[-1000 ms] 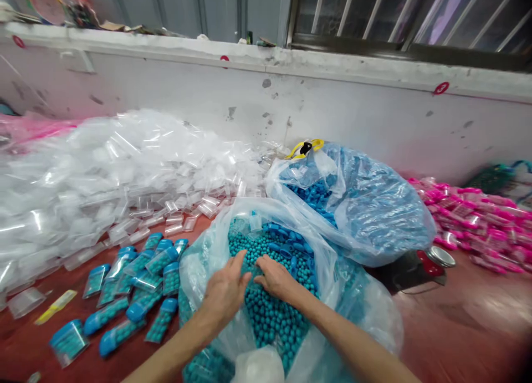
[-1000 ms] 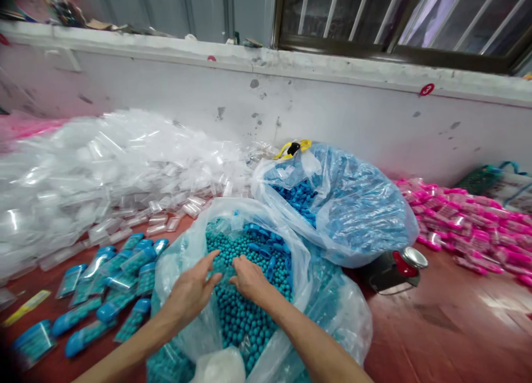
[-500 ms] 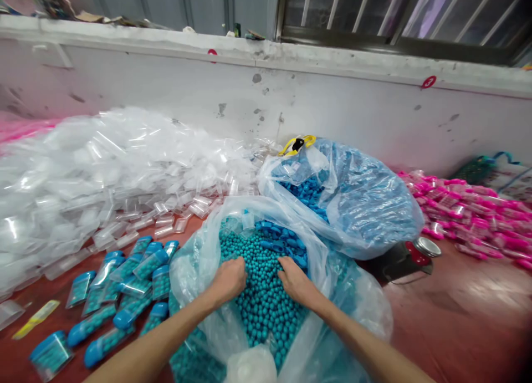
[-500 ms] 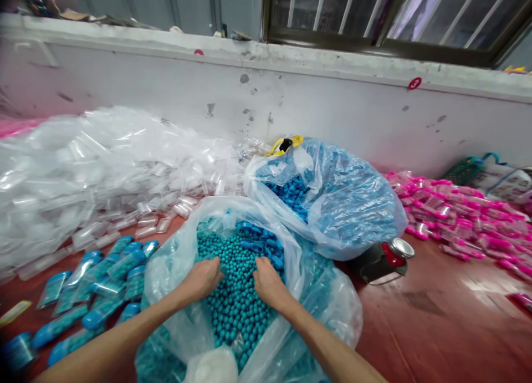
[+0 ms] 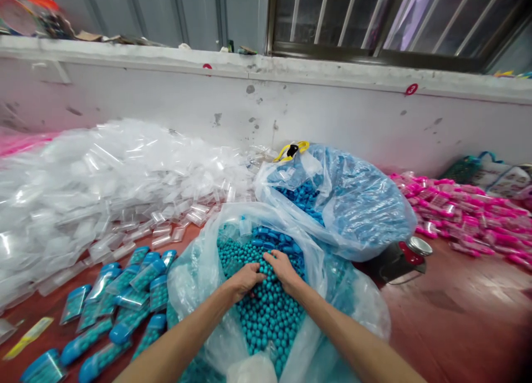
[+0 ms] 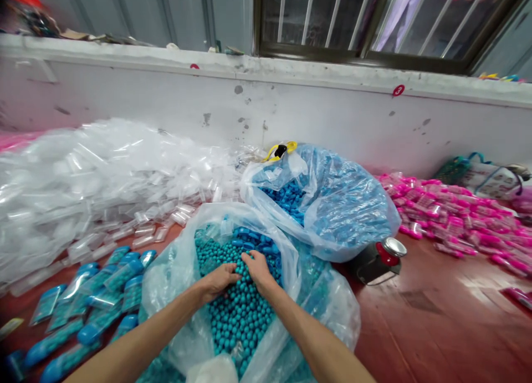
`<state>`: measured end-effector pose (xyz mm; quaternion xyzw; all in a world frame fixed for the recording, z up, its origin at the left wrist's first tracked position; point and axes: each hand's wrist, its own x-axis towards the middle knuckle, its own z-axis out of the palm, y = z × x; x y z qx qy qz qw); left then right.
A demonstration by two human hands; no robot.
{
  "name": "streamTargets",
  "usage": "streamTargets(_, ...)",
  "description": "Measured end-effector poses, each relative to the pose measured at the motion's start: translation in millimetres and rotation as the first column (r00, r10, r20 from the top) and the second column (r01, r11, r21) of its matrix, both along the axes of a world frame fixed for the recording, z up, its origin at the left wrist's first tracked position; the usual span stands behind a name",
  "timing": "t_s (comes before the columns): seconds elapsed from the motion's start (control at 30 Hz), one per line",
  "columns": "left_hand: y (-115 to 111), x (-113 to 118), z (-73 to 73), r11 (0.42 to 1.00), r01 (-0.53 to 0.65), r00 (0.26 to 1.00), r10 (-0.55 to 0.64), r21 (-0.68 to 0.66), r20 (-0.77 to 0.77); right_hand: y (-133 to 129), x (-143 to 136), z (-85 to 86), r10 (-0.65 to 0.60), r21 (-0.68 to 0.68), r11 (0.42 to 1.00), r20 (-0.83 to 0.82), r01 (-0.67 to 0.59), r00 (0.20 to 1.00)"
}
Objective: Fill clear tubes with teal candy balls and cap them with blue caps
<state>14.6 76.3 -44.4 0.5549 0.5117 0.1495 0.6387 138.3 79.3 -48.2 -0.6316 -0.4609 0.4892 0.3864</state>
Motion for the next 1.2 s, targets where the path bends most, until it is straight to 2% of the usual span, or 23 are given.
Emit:
streamTargets(0.1,-9.7,-8.0,6.4,0.991,-0.003,0.969,0.036,-0.135,0.245,-10.2,6.1,15.5,0.013,-0.089,0.996,-0.144,-0.026,0.990)
streamTargets(0.23,-15.9,-17.3,12.2,0.971,-0.017,0.886,0.126,-0.240,0.446,-22.4,14.9,26.3,0.022,-0.147,0.987,-0.263,-0.062,0.965)
streamTargets(0.37,-18.7,-19.8,13.4,0.958,-0.063,0.823,0.209,-0.281,0.528,-28.1,24.6,27.1,0.017,-0.172,0.982,-0.334,-0.078,0.942)
streamTargets(0.5,-21.7,-17.8,16.1,0.965,-0.136,0.811,0.238,-0.224,0.534,-32.1,32.2,30.5,0.013,-0.152,0.986,-0.352,-0.071,0.936)
streamTargets(0.63,-24.2,-13.5,19.5,0.978,-0.185,0.848,0.207,-0.095,0.488,-36.1,31.9,37.7,0.043,-0.087,0.994,-0.223,-0.064,0.974)
streamTargets(0.7,-25.2,-11.2,20.2,0.984,-0.168,0.872,0.177,-0.060,0.455,-36.9,29.4,40.5,0.130,0.016,0.992,-0.114,-0.129,0.985)
streamTargets(0.8,-26.3,-9.4,20.5,0.988,-0.151,0.897,0.149,-0.029,0.416,-36.9,27.1,40.8,0.256,0.152,0.954,0.039,-0.259,0.966)
streamTargets(0.87,-26.7,-9.8,20.6,0.988,-0.150,0.898,0.147,-0.025,0.414,-37.0,28.3,38.2,0.279,0.172,0.941,0.096,-0.292,0.956)
streamTargets(1.0,-27.7,-12.1,20.1,0.987,-0.151,0.891,0.161,-0.058,0.424,-40.9,36.0,32.6,0.262,0.123,0.948,0.219,-0.293,0.940)
streamTargets(1.13,-30.5,-12.9,20.1,0.985,-0.157,0.900,0.174,-0.075,0.400,-50.7,42.1,37.9,0.279,0.179,0.898,0.477,-0.403,0.834)
streamTargets(1.2,-32.9,-12.8,21.2,0.986,-0.143,0.900,0.167,-0.088,0.403,-54.8,41.3,43.5,0.292,0.241,0.867,0.462,-0.435,0.837)
